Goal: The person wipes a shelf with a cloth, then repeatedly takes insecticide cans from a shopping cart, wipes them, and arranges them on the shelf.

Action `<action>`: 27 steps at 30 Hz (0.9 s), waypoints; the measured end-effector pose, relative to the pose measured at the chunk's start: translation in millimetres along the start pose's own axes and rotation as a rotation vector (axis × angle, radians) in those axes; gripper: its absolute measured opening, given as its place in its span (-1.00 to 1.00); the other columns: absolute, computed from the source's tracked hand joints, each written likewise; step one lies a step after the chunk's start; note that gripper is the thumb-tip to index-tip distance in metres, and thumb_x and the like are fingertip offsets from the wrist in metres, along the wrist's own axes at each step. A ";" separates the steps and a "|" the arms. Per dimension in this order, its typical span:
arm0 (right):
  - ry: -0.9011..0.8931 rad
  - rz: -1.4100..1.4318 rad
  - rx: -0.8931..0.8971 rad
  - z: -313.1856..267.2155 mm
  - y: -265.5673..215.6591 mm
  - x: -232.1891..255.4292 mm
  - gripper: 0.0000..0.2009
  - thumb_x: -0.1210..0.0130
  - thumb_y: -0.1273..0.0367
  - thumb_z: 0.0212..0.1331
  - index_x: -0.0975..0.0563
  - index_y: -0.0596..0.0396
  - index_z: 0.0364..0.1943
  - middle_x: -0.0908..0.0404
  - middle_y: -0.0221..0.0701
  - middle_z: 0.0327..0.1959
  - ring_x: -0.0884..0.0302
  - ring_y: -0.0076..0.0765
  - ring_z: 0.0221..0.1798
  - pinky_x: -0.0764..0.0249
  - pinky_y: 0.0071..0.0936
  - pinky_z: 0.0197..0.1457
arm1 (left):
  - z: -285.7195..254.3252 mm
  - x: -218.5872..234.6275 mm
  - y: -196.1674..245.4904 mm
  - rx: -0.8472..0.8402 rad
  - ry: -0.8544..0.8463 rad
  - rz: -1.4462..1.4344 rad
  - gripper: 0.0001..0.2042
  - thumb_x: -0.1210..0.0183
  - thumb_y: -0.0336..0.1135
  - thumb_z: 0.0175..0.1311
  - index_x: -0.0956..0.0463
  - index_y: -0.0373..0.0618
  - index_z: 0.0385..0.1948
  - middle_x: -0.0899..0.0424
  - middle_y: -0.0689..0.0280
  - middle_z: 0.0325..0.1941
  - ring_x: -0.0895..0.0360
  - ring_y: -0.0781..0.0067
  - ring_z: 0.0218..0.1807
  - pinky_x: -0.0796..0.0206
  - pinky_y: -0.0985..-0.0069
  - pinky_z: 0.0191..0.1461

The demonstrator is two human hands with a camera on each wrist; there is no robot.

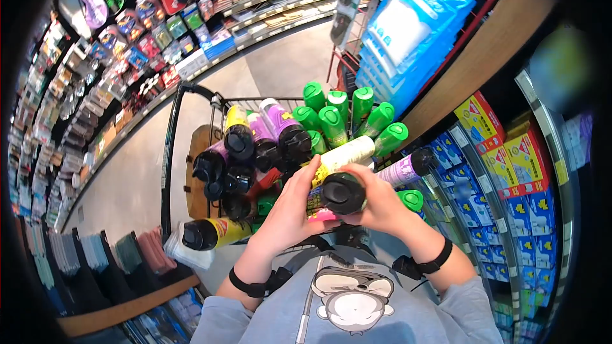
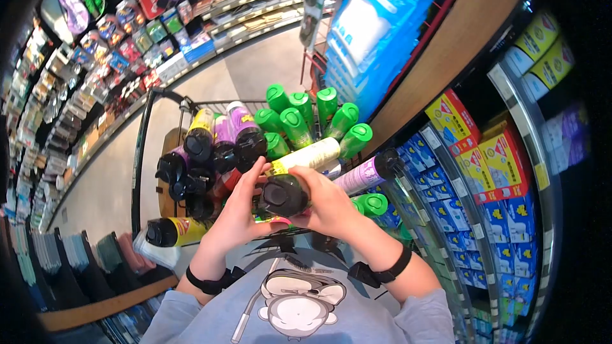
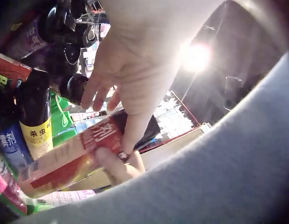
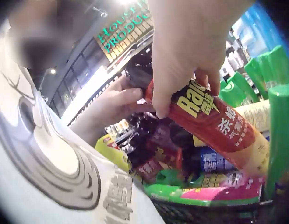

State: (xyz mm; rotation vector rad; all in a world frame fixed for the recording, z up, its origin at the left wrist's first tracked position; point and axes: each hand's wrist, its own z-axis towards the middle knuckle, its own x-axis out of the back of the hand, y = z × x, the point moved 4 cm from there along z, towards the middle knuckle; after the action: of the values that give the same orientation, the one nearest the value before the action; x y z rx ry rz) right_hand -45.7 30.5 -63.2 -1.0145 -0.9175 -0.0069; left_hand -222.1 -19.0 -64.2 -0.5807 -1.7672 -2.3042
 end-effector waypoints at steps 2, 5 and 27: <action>0.174 0.056 0.003 -2.5 -15.0 27.1 -0.19 -0.49 0.33 -0.22 -0.26 0.06 0.19 -0.55 -0.12 -0.02 -0.58 0.07 0.01 -0.51 -0.21 0.07 | 6.5 -7.7 -8.9 -0.011 -0.073 0.060 0.15 -0.53 -0.29 -0.19 0.17 -0.14 0.47 -0.27 -0.05 0.33 -0.27 -0.09 0.33 -0.15 0.16 0.37; 0.396 0.281 -0.077 -4.7 -23.3 62.0 -0.31 -0.47 0.33 -0.12 -0.34 0.16 0.13 -0.59 -0.29 -0.05 -0.62 -0.28 -0.03 -0.52 -0.36 0.07 | 18.6 -25.8 -10.5 -0.060 -0.132 -0.015 0.21 -0.56 -0.18 -0.20 0.21 -0.17 0.47 -0.25 -0.08 0.36 -0.24 -0.07 0.37 -0.12 0.18 0.39; 0.767 1.124 -0.341 -71.3 -8.4 72.8 -0.33 -0.19 0.12 0.26 -0.15 0.13 0.32 -0.38 -0.34 0.22 -0.34 -0.42 0.26 -0.25 -0.35 0.35 | 32.1 -105.1 32.1 0.463 -0.790 -1.189 -0.10 -0.39 -0.09 -0.02 -0.06 -0.19 0.35 -0.46 0.14 0.13 -0.58 0.29 0.02 -0.53 0.30 0.00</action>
State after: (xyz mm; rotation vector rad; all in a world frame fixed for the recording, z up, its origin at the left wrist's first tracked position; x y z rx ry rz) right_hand 44.2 2.4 -23.4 -1.5720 0.4337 0.3753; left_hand -108.5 -7.0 -71.8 -0.4038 -3.6702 -2.0982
